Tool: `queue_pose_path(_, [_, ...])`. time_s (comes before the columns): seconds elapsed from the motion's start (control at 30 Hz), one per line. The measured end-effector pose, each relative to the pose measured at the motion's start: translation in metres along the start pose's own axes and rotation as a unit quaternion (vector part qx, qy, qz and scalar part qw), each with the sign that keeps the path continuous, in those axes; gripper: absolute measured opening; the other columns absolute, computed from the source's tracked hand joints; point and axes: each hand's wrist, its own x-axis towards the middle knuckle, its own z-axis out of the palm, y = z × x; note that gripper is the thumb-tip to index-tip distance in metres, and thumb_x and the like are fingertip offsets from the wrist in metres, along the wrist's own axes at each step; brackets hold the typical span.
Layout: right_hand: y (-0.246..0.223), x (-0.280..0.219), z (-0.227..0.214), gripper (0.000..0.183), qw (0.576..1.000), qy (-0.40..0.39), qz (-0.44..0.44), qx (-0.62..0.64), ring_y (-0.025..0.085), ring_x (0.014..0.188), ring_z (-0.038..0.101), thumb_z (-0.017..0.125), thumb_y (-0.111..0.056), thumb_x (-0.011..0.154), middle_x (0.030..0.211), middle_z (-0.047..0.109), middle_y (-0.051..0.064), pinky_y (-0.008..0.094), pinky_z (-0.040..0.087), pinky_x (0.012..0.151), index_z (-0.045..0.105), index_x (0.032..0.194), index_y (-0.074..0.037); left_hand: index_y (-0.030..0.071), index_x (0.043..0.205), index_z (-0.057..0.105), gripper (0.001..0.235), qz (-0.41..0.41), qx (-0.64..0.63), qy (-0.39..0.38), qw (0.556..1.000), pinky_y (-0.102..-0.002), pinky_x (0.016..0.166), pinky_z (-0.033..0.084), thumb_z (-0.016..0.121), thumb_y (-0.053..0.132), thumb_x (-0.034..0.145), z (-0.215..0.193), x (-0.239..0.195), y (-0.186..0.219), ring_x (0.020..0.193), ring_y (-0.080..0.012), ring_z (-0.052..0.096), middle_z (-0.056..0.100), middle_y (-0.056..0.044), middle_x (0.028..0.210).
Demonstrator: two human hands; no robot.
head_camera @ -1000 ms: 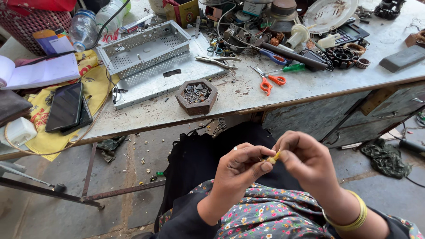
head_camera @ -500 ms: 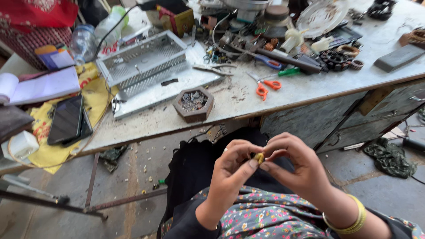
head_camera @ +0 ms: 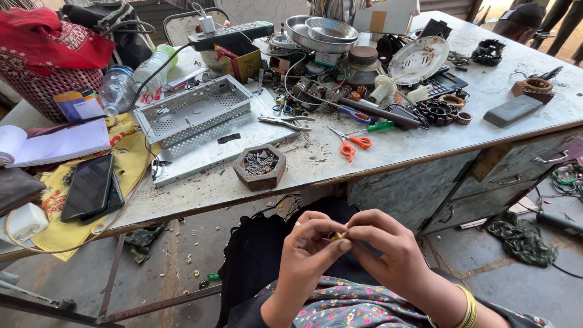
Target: The person sits at a cluttered workbench and uses orange-handled scissors to trim a small yellow cylindrical object with a wire. They repeatedly cut and adjust the wire, occasionally pausing to inspect the object.
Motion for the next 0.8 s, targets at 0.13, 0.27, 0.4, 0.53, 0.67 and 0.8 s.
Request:
queue_pose_path(0.13, [-0.001,-0.003,0.0,0.022,0.996,0.028,-0.067,-0.058,0.024,0.087,0.071,0.077,-0.003,0.079,0.101,0.068,0.008,0.033,0.058,0.074,0.07,0.1,-0.007,0.003,0.11,0.069,0.027,-0.117,-0.067,0.001,0.991,-0.02,0.083,0.057,0.079,-0.001,0.085,-0.005,0.004,-0.003,0.091,-0.0071,0.066,0.069,-0.005,0.102])
queue_pose_path(0.27, [0.005,-0.006,-0.003,0.018,0.999,0.015,-0.043,0.018,0.018,0.088,0.071,0.076,-0.002,0.083,0.101,0.068,0.007,0.029,0.057,0.075,0.07,0.1,-0.004,-0.003,0.11,0.072,0.021,-0.108,-0.089,-0.02,0.99,-0.022,0.085,0.056,0.08,0.0,0.09,-0.007,0.0,-0.004,0.091,-0.0086,0.066,0.071,-0.006,0.1])
queue_pose_path(0.4, [0.015,-0.011,-0.003,0.009,0.964,0.002,0.142,0.227,0.013,0.087,0.063,0.069,0.004,0.091,0.105,0.062,0.009,0.028,0.053,0.069,0.067,0.099,0.001,-0.005,0.116,0.073,0.023,-0.068,-0.076,-0.039,0.994,-0.022,0.087,0.056,0.078,0.0,0.095,-0.007,-0.001,-0.002,0.094,-0.0087,0.066,0.068,-0.005,0.104])
queue_pose_path(0.53, [0.017,-0.011,0.005,0.007,0.925,0.018,0.163,0.343,0.012,0.096,0.06,0.063,0.006,0.097,0.109,0.058,0.01,0.026,0.052,0.083,0.063,0.103,0.003,-0.003,0.117,0.072,0.024,-0.143,-0.128,-0.022,0.981,-0.022,0.087,0.056,0.075,0.002,0.094,-0.005,0.002,0.004,0.092,-0.0093,0.066,0.07,-0.008,0.103])
queue_pose_path(0.67, [0.008,-0.008,0.007,0.015,0.993,0.054,0.014,0.1,0.017,0.093,0.068,0.069,0.004,0.09,0.106,0.064,0.009,0.027,0.057,0.081,0.063,0.102,-0.001,0.002,0.108,0.068,0.019,-0.107,-0.166,0.006,0.98,-0.022,0.087,0.058,0.074,0.003,0.09,0.0,0.005,0.001,0.095,-0.0078,0.068,0.07,-0.003,0.106])
queue_pose_path(0.8, [0.004,-0.01,0.009,0.02,0.996,0.053,-0.072,-0.013,0.025,0.094,0.073,0.07,0.005,0.089,0.104,0.068,0.013,0.03,0.059,0.082,0.061,0.105,-0.002,0.0,0.107,0.066,0.015,-0.062,-0.169,-0.027,0.983,-0.021,0.088,0.055,0.076,-0.005,0.096,-0.004,0.001,-0.01,0.097,-0.0089,0.065,0.066,-0.004,0.107])
